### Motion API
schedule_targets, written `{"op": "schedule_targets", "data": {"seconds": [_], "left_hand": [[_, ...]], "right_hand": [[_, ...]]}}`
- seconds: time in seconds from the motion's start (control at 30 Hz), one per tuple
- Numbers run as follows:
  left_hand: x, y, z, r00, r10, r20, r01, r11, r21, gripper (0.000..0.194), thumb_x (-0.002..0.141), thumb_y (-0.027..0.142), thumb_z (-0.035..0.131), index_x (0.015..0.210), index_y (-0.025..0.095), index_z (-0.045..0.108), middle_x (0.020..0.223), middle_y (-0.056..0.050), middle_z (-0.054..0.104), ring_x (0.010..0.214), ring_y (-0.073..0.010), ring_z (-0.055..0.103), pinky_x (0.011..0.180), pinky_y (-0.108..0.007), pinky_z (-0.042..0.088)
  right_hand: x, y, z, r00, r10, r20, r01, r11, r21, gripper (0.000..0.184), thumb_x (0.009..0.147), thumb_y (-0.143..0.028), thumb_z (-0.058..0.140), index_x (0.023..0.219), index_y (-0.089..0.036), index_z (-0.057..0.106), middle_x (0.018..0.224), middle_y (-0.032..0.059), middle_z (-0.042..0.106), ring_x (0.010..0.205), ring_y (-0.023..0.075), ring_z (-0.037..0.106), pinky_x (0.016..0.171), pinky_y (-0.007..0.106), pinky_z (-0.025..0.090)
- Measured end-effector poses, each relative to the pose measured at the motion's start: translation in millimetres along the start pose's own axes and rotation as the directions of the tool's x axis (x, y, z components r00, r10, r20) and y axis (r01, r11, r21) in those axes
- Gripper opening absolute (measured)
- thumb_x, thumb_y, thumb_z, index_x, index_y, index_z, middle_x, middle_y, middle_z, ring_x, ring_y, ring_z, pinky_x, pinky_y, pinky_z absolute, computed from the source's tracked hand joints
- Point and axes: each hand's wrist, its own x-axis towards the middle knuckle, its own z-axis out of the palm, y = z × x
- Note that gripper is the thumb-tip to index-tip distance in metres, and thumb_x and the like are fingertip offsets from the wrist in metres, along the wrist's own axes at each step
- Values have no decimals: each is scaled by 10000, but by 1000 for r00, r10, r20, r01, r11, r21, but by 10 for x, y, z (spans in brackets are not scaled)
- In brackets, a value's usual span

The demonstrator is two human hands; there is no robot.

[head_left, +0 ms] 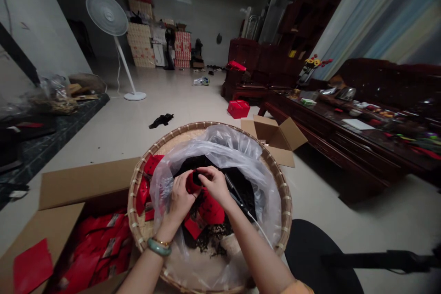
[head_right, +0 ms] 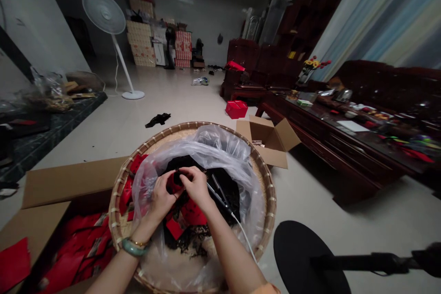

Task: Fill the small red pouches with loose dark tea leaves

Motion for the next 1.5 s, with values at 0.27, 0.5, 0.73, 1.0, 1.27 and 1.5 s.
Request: {"op": "schedule_targets", "data": {"seconds": [0.27, 0.5, 0.73, 1.0, 1.27, 1.5], "left_hand": [[13, -11, 12, 999, -49, -10, 49, 998, 43, 450, 720, 226, 639, 1140, 166, 490, 1054, -121, 609, 964, -269, 570, 826, -416, 478], [2, 10, 16, 1000, -24, 2, 24, 1000, 17, 476, 691, 204, 656, 1138, 166, 496, 1054, -113, 607, 982, -264, 564, 849, -411, 474], [15, -12, 5, 995, -99, -22, 99, 995, 26, 472, 698, 269, 657, 1129, 164, 498, 1037, -123, 613, 973, -278, 575, 824, -430, 482], [5, 61, -28, 979, -198, -40, 199, 979, 38, 538, 672, 146, 606, 1194, 175, 474, 1052, -119, 580, 988, -278, 560, 828, -433, 487], [37, -5, -85, 965, -189, 181, 208, 974, -90, 607, 643, 311, 707, 1189, 202, 464, 1076, -96, 583, 1003, -262, 568, 852, -429, 479], [30, -43, -101, 933, -300, 197, 334, 927, -170, 604, 655, 355, 701, 1171, 185, 437, 1083, -97, 602, 979, -248, 601, 847, -409, 483]], "right_hand": [[-12, -231, 22, 990, -138, 40, 139, 990, -37, 223, 769, -143, 528, 899, -212, 696, 913, 45, 676, 837, 164, 636, 753, 277, 516], [99, -171, -43, 980, -187, 64, 194, 971, -137, 461, 777, -77, 427, 1188, -218, 581, 1187, 70, 610, 1042, 179, 587, 920, 340, 460], [2, -256, -46, 976, -191, 99, 203, 972, -119, 377, 797, -82, 408, 1030, -235, 662, 942, 32, 694, 891, 155, 637, 815, 296, 504], [-152, -190, -51, 964, -225, 138, 263, 873, -411, 204, 742, -227, 657, 945, -209, 670, 1046, 94, 617, 999, 228, 545, 874, 371, 449], [-71, -210, -165, 993, -44, 108, 59, 987, -148, 98, 741, -275, 654, 688, -192, 650, 695, 8, 616, 625, 132, 564, 575, 233, 454], [-10, -160, -367, 992, 113, -47, -110, 992, 66, 185, 718, -355, 640, 717, -176, 686, 690, 25, 634, 616, 141, 569, 498, 222, 457]]}}
